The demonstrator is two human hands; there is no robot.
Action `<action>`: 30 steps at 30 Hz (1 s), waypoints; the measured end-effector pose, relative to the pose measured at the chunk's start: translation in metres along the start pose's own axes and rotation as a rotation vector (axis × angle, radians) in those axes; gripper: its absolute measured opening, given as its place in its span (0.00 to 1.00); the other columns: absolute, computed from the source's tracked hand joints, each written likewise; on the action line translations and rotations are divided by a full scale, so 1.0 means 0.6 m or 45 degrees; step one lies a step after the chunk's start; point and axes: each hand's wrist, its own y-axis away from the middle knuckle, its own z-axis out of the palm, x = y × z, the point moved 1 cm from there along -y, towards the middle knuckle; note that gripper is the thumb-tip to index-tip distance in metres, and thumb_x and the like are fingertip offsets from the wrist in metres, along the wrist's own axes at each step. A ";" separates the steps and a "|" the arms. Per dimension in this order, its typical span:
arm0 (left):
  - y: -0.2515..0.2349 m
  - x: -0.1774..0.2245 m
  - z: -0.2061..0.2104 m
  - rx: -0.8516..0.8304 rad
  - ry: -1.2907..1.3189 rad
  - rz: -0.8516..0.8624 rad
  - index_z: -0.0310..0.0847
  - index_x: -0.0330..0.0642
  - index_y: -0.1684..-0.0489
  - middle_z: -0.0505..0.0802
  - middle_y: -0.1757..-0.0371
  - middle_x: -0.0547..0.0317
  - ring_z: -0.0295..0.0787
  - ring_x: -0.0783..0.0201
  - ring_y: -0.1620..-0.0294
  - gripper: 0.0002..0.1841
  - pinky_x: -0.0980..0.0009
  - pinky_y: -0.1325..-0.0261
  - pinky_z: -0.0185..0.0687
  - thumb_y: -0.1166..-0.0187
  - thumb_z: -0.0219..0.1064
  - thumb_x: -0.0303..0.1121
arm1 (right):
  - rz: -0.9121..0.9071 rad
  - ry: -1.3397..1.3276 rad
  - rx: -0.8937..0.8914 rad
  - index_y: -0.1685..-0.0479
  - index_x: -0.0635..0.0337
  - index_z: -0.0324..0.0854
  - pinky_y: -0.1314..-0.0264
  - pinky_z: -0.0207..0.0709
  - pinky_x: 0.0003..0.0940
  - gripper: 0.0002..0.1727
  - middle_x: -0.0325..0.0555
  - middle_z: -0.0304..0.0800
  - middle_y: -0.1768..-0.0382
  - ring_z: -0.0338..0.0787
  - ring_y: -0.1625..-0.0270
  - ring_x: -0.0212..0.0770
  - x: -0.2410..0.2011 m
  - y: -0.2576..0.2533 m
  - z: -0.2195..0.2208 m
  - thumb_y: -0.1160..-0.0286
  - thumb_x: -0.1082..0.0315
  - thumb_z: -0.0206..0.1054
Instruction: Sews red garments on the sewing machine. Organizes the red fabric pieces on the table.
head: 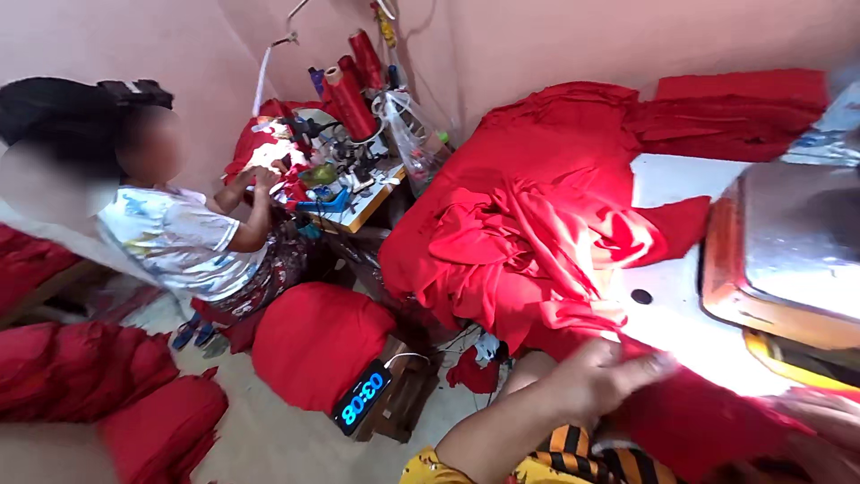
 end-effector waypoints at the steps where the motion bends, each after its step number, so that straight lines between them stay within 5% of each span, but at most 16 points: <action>1: -0.003 -0.005 -0.003 0.105 -0.132 0.118 0.82 0.22 0.51 0.91 0.60 0.55 0.87 0.78 0.56 0.13 0.75 0.46 0.83 0.14 0.56 0.26 | 0.031 -0.018 -0.040 0.52 0.61 0.85 0.39 0.78 0.15 0.08 0.39 0.91 0.55 0.86 0.46 0.18 -0.001 0.000 -0.003 0.16 0.66 0.65; 2: -0.010 -0.012 -0.006 0.216 -0.250 0.230 0.85 0.21 0.55 0.92 0.63 0.54 0.87 0.79 0.60 0.13 0.77 0.50 0.83 0.17 0.59 0.26 | 0.049 -0.005 -0.057 0.52 0.54 0.83 0.44 0.78 0.12 0.07 0.32 0.89 0.56 0.85 0.49 0.14 -0.004 -0.003 -0.002 0.16 0.61 0.66; 5: -0.024 -0.026 -0.016 0.318 -0.342 0.473 0.89 0.23 0.60 0.96 0.62 0.58 0.90 0.83 0.57 0.08 0.82 0.47 0.86 0.23 0.66 0.22 | 0.044 -0.009 0.013 0.63 0.54 0.83 0.61 0.74 0.09 0.12 0.33 0.84 0.70 0.81 0.65 0.15 0.007 -0.023 0.017 0.16 0.57 0.65; 10: -0.019 -0.017 -0.028 0.104 -0.328 0.456 0.91 0.27 0.60 0.97 0.58 0.64 0.92 0.84 0.54 0.06 0.82 0.43 0.87 0.26 0.67 0.20 | 0.124 -0.100 0.028 0.66 0.56 0.90 0.39 0.73 0.16 0.10 0.32 0.90 0.64 0.83 0.47 0.20 0.028 -0.051 0.029 0.23 0.60 0.71; 15: -0.022 -0.024 -0.040 -0.090 -0.240 0.463 0.93 0.37 0.58 0.97 0.56 0.74 0.91 0.86 0.53 0.08 0.83 0.45 0.87 0.24 0.67 0.22 | 0.366 -0.576 -0.118 0.59 0.63 0.85 0.33 0.82 0.21 0.08 0.38 0.90 0.42 0.85 0.33 0.25 0.029 -0.057 0.044 0.25 0.66 0.73; 17: -0.026 -0.028 -0.046 -0.181 -0.227 0.515 0.93 0.42 0.56 0.97 0.55 0.77 0.90 0.87 0.51 0.08 0.84 0.44 0.86 0.23 0.68 0.25 | 0.519 -0.842 -0.280 0.42 0.61 0.74 0.35 0.84 0.23 0.15 0.31 0.87 0.44 0.87 0.38 0.23 0.034 -0.059 0.044 0.23 0.69 0.70; 19: -0.029 -0.027 -0.050 -0.218 -0.267 0.554 0.93 0.42 0.58 0.97 0.56 0.77 0.90 0.88 0.51 0.06 0.84 0.43 0.85 0.22 0.69 0.27 | 0.665 -0.914 -0.467 0.38 0.58 0.69 0.42 0.81 0.17 0.16 0.24 0.84 0.55 0.85 0.49 0.16 0.035 -0.062 0.041 0.19 0.67 0.64; 21: -0.032 -0.021 -0.051 -0.141 -0.325 0.516 0.92 0.40 0.65 0.96 0.63 0.76 0.90 0.87 0.58 0.03 0.85 0.49 0.86 0.27 0.71 0.26 | 0.796 -0.843 -0.524 0.53 0.56 0.76 0.52 0.78 0.13 0.03 0.22 0.82 0.65 0.83 0.59 0.13 0.030 -0.067 0.037 0.17 0.68 0.61; 24: -0.037 -0.014 -0.059 -0.177 -0.364 0.341 0.83 0.45 0.71 0.86 0.75 0.81 0.82 0.89 0.72 0.05 0.89 0.65 0.79 0.25 0.71 0.30 | 0.745 -0.686 -0.530 0.67 0.55 0.77 0.63 0.70 0.10 0.09 0.22 0.78 0.73 0.77 0.67 0.11 0.025 -0.068 0.033 0.16 0.67 0.61; 26: -0.043 -0.017 -0.076 -0.428 -0.179 0.262 0.79 0.52 0.58 0.85 0.75 0.87 0.80 0.93 0.73 0.06 0.91 0.67 0.76 0.18 0.67 0.41 | 0.620 -0.758 -0.464 0.66 0.54 0.78 0.60 0.72 0.09 0.08 0.21 0.79 0.68 0.78 0.63 0.10 0.026 -0.067 0.030 0.17 0.68 0.61; 28: -0.056 -0.034 -0.098 -0.743 0.137 0.357 0.80 0.58 0.33 0.94 0.52 0.87 0.87 0.92 0.51 0.20 0.88 0.46 0.81 0.18 0.66 0.52 | 0.575 -1.008 -0.387 0.60 0.48 0.81 0.52 0.78 0.12 0.08 0.19 0.85 0.60 0.83 0.55 0.12 0.026 -0.065 0.026 0.14 0.68 0.58; 29: -0.062 -0.042 -0.104 -0.860 0.257 0.438 0.78 0.61 0.25 0.91 0.37 0.83 0.84 0.86 0.36 0.24 0.83 0.32 0.77 0.18 0.65 0.53 | 0.576 -1.142 -0.345 0.59 0.45 0.82 0.50 0.80 0.14 0.09 0.19 0.88 0.60 0.85 0.54 0.14 0.026 -0.064 0.024 0.13 0.69 0.58; 30: -0.065 -0.050 -0.108 -0.891 0.326 0.502 0.79 0.62 0.25 0.90 0.33 0.80 0.81 0.81 0.30 0.23 0.79 0.26 0.74 0.19 0.66 0.52 | 0.565 -1.244 -0.319 0.58 0.43 0.83 0.49 0.80 0.15 0.10 0.18 0.89 0.60 0.86 0.54 0.15 0.025 -0.064 0.023 0.14 0.68 0.58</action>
